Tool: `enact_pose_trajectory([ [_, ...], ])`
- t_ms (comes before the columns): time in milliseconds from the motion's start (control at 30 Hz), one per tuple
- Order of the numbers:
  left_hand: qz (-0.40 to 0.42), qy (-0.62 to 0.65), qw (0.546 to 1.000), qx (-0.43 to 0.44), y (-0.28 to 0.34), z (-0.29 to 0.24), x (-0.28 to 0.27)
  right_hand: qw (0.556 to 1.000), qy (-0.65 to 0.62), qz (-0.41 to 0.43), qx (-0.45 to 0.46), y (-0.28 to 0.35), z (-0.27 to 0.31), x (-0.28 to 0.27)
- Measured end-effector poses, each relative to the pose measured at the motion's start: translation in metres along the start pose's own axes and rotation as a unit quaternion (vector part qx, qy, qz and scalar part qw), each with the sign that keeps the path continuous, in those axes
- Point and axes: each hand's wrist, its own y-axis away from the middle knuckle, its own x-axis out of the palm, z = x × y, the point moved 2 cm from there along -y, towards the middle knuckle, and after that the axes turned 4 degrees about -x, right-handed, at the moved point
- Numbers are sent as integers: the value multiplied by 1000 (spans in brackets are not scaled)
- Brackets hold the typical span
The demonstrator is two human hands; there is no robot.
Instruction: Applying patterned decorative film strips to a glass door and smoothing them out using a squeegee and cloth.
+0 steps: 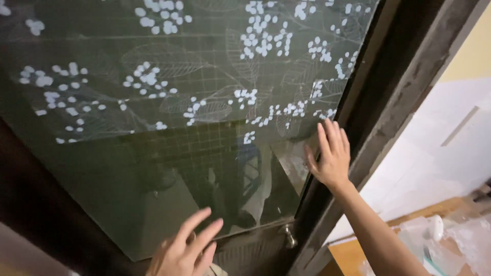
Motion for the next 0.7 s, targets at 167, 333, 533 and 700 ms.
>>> enact_pose_trajectory([
  [167, -248, -148, 929, 231, -92, -5, 14, 998, -21, -45, -36, 7, -30, 18],
  [333, -329, -248, 871, 266, -182, -1, 57, 997, -4, -69, -40, 29, -51, 63],
  [533, -402, -329, 825, 222, -210, 7, 92, 992, 24, -120, -27, 42, -64, 101],
  [700, -384, -352, 821, 232, -208, 10, 103, 987, 34, -153, -38, 48, -64, 109],
])
